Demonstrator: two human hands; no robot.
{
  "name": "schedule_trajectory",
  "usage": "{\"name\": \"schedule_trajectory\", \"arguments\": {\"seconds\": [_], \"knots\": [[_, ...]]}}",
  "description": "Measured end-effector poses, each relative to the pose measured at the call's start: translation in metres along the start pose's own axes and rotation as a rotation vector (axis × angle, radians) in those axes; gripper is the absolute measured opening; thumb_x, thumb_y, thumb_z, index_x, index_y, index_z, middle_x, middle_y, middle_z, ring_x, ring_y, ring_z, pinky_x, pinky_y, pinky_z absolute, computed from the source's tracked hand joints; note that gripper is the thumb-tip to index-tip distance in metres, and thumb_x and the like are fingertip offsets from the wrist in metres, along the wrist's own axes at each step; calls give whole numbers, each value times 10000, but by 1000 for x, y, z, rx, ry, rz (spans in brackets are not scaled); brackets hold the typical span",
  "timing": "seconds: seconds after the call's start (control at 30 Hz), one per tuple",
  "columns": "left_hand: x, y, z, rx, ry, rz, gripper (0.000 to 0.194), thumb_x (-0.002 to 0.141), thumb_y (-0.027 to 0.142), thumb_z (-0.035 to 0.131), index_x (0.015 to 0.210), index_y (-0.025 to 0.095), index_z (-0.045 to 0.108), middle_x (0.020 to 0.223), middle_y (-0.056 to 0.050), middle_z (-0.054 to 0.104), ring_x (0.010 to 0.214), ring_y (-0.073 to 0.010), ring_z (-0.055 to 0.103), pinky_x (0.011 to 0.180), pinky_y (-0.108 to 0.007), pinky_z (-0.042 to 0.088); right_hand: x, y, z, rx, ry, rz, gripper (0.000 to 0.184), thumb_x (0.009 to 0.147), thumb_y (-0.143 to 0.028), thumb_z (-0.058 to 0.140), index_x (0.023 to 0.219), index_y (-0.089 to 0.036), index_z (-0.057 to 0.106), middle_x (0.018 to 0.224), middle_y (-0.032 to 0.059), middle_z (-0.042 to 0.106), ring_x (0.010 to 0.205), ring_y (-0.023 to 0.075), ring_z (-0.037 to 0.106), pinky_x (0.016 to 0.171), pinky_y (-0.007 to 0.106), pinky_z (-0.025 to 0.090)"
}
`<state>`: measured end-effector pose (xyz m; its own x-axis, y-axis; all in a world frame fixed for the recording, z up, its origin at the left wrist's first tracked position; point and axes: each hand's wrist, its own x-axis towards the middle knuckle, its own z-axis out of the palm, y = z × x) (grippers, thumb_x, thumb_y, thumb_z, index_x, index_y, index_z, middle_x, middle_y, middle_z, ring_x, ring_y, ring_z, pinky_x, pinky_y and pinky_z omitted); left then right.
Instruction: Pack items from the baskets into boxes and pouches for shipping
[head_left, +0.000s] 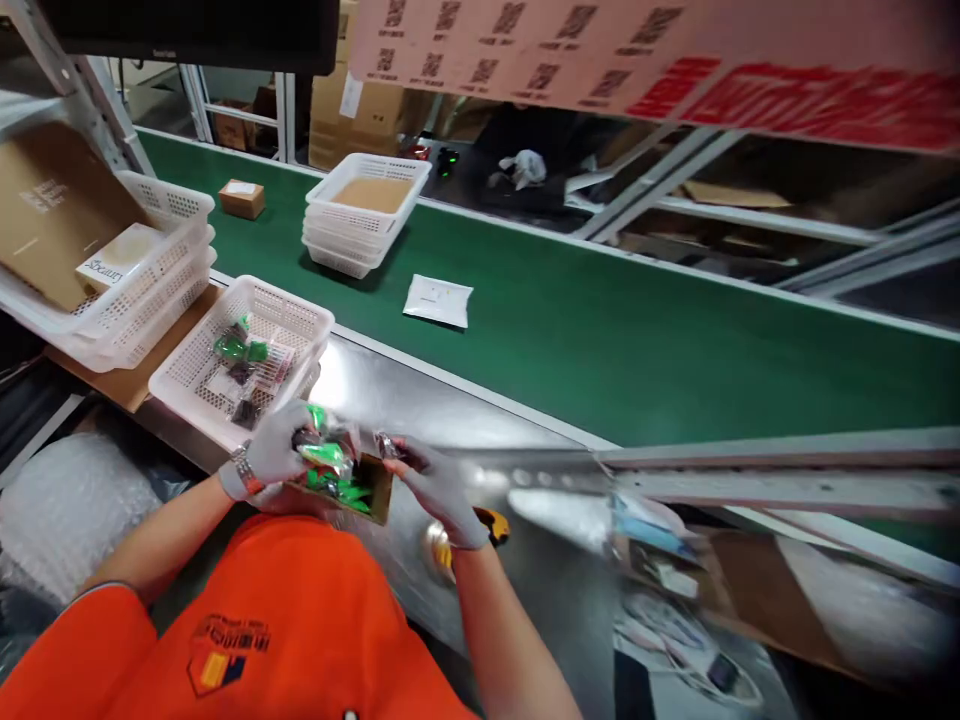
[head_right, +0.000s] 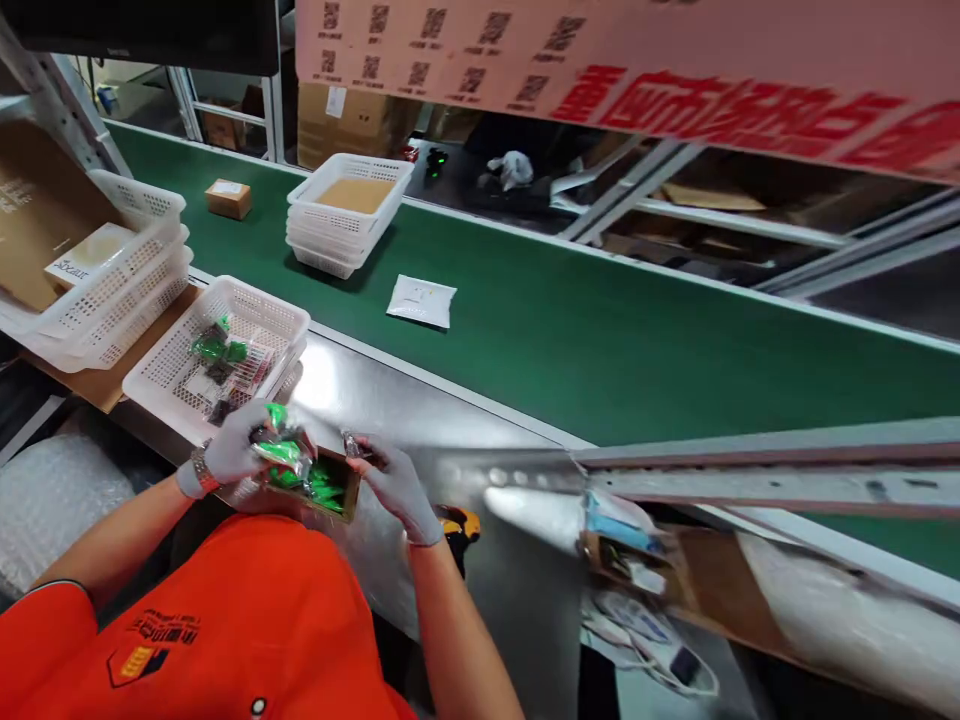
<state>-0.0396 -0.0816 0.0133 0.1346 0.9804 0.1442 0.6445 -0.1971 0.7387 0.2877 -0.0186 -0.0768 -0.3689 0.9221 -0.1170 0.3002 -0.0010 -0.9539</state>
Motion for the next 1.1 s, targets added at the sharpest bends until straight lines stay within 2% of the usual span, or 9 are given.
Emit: {"name": "schedule_trajectory", "arguments": {"seconds": [0.1,0.17,0.33,0.47,0.63,0.83,0.93,1.03,1.1], "knots": [[-5,4,60,181,-247,59,234,830,95,777,1027,214,740,1204,-144,741,1117,-301,686,962,-424,594,-26,-1,10,-47,62,1,475,953,-559,755,1297,-238,820,1279,122,855,1132,323,796,1006,460,652],[-6,1,81,333,-363,99,262,876,98,747,1115,199,780,1336,-197,722,1280,-369,650,1038,-492,589,-37,2,18,-108,64,-38,430,993,-490,713,1336,-245,799,1319,123,839,1140,307,794,991,444,660],[-15,0,83,515,-474,183,357,959,223,760,1311,200,812,1550,-249,631,1478,-463,540,1182,-645,533,-47,-5,40,-490,-68,-190,394,981,-201,705,1363,-221,796,1434,160,787,1312,323,737,1145,482,601],[-24,-2,72,472,-475,207,535,896,180,824,1427,246,797,1629,-215,615,1507,-455,551,1212,-624,550,-46,-21,46,-717,-183,-164,428,1009,-153,696,1428,-179,774,1457,183,773,1299,325,739,1117,452,599],[-8,-35,29,260,-294,229,445,1006,91,665,1405,236,798,1481,-126,760,1347,-277,722,1187,-439,614,-47,-26,47,-755,-167,-193,416,1069,-144,585,1449,-171,752,1449,171,776,1301,295,745,1114,417,603],[42,-103,-90,567,24,-144,340,1048,114,721,1384,105,770,1555,-176,719,1404,-329,685,1224,-470,572,-38,-20,68,-771,-237,-268,548,1068,-202,603,1611,-244,672,1636,155,674,1453,310,684,1208,454,580],[59,-129,-124,675,28,-297,742,924,225,949,1570,34,638,1746,-260,532,1559,-451,535,1281,-550,496,-24,-20,84,-859,-376,-150,385,1104,-269,592,1425,-218,799,1592,160,701,1325,302,760,1135,407,601],[71,-143,-130,770,-157,-355,1310,593,278,1159,1711,67,509,1860,-318,332,1692,-560,314,1367,-654,344,-4,-24,97,-980,-464,20,371,1149,-343,550,1312,-188,845,1461,170,769,1223,305,803,1021,370,609],[78,-144,-127,822,-309,-350,1426,470,184,1174,1730,134,507,1853,-313,358,1717,-558,285,1383,-692,294,8,-28,102,-1044,-536,96,399,1162,-354,529,1296,-169,856,1405,181,797,1253,331,798,1020,383,601]]}}
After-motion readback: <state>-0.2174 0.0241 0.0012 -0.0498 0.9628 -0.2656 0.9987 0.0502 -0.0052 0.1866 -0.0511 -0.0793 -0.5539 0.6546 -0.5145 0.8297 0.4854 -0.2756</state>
